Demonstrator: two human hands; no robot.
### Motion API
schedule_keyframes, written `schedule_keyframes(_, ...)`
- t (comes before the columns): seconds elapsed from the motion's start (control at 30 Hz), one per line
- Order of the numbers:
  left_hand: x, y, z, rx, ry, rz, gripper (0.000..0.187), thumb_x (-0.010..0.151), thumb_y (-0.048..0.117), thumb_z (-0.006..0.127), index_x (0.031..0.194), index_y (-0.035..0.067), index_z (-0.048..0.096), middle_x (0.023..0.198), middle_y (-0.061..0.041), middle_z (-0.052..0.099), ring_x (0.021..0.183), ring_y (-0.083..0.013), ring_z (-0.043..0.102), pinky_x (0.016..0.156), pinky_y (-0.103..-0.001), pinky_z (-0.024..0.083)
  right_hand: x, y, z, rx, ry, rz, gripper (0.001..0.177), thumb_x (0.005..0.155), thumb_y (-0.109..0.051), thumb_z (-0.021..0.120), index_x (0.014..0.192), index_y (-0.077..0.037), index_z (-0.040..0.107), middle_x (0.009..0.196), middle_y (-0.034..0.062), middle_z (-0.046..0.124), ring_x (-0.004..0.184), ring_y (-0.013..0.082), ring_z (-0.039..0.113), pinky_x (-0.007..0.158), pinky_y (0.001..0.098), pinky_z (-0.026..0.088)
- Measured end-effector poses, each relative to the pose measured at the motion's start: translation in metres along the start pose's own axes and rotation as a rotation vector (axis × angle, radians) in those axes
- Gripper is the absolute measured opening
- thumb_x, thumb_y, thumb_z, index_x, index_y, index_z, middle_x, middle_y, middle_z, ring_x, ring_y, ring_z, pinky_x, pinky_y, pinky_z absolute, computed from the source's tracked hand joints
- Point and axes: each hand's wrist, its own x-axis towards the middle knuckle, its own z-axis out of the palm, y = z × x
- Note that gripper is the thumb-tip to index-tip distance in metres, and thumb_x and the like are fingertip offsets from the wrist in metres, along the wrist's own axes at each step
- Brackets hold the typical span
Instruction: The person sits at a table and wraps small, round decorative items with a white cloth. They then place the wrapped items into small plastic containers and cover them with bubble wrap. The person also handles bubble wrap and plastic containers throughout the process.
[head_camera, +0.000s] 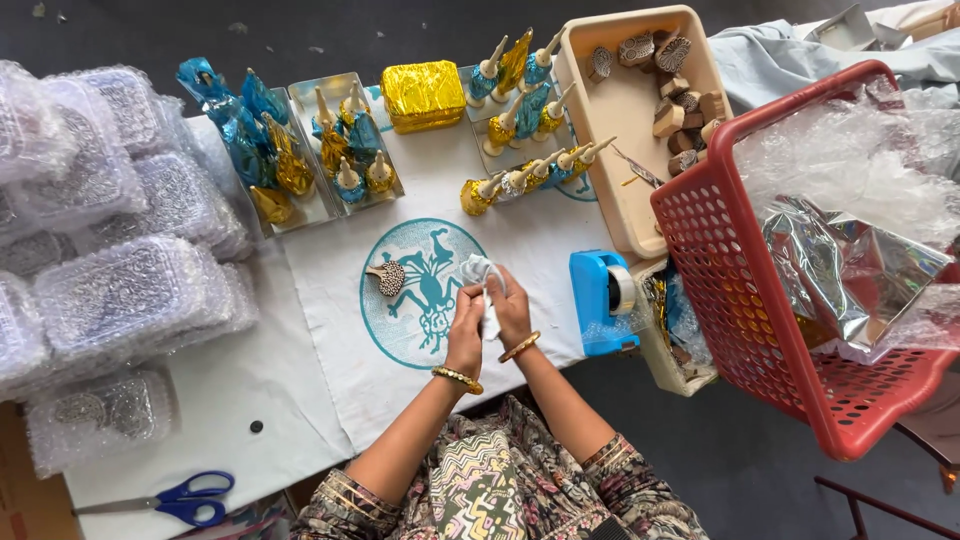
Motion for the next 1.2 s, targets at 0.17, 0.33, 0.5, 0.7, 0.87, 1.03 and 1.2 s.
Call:
schedule_keyframes(0.17,0.005,0.042,0.022,-0.025,-0.004,0.142,0.035,0.11,0.029,0.048,0.139,0.011,0.046,0.114,-0.002,0.054,0.104,-0.0121,0.051,0.092,-0.027,0.043,-0.023,-0.035,0.026,0.227,0.051,-0.004,0.045,0.112,-0.029,0.053,0.143,0.004,0.059,0.128,0.0186,0.068,0.114,0.0223,0.06,0.1,0.0378,0.047)
schedule_keyframes(0.33,0.022,0.044,0.001,-0.286,0.107,0.115,0.034,0.106,0.035,0.049,0.135,0.017,0.042,0.104,-0.002,0.06,0.091,-0.0127,0.059,0.079,-0.028,0.052,-0.044,-0.066,0.047,-0.081,0.007,-0.287,0.049,0.11,-0.031,0.053,0.147,0.001,0.054,0.145,0.0199,0.06,0.137,0.0252,0.053,0.114,0.0397,0.04)
schedule_keyframes(0.5,-0.002,0.057,0.006,-0.136,0.075,0.057,0.04,0.11,0.045,0.045,0.13,0.01,0.051,0.111,-0.002,0.062,0.098,-0.0111,0.06,0.085,-0.028,0.052,-0.021,-0.065,0.041,-0.164,-0.039,-0.364,0.046,0.109,-0.033,0.053,0.139,0.002,0.06,0.142,0.0197,0.061,0.129,0.0239,0.057,0.108,0.0375,0.045)
schedule_keyframes(0.7,-0.027,0.078,0.014,-0.104,0.013,0.015,0.044,0.105,0.042,0.05,0.137,0.011,0.05,0.122,-0.002,0.06,0.111,-0.0109,0.057,0.095,-0.028,0.048,0.01,0.014,0.02,0.168,-0.116,-0.085,0.043,0.119,-0.032,0.057,0.119,0.009,0.072,0.112,0.019,0.07,0.105,0.0207,0.062,0.095,0.035,0.051)
schedule_keyframes(0.87,-0.006,0.069,-0.002,-0.157,0.159,0.145,0.042,0.105,0.041,0.048,0.138,0.014,0.044,0.125,-0.004,0.056,0.111,-0.0116,0.056,0.096,-0.028,0.048,-0.024,-0.048,0.055,0.283,-0.248,-0.089,0.048,0.11,-0.033,0.054,0.142,0.003,0.052,0.136,0.0128,0.06,0.124,0.0176,0.056,0.107,0.0305,0.044)
schedule_keyframes(1.03,0.01,0.064,-0.029,-0.203,0.266,0.31,0.043,0.108,0.039,0.053,0.142,0.016,0.041,0.117,-0.006,0.05,0.098,-0.0126,0.05,0.087,-0.029,0.046,-0.069,-0.085,0.079,0.225,-0.229,-0.063,0.055,0.104,-0.025,0.057,0.15,0.003,0.046,0.143,0.013,0.059,0.128,0.018,0.056,0.108,0.031,0.044)
schedule_keyframes(1.2,-0.004,0.122,-0.025,-0.312,0.304,0.236,0.046,0.106,0.048,0.046,0.135,0.013,0.049,0.124,-0.004,0.06,0.099,-0.0116,0.058,0.083,-0.026,0.049,-0.078,-0.003,0.063,0.173,-0.067,-0.147,0.034,0.109,-0.013,0.061,0.137,0.006,0.065,0.124,0.0161,0.068,0.112,0.0187,0.06,0.097,0.0345,0.048)
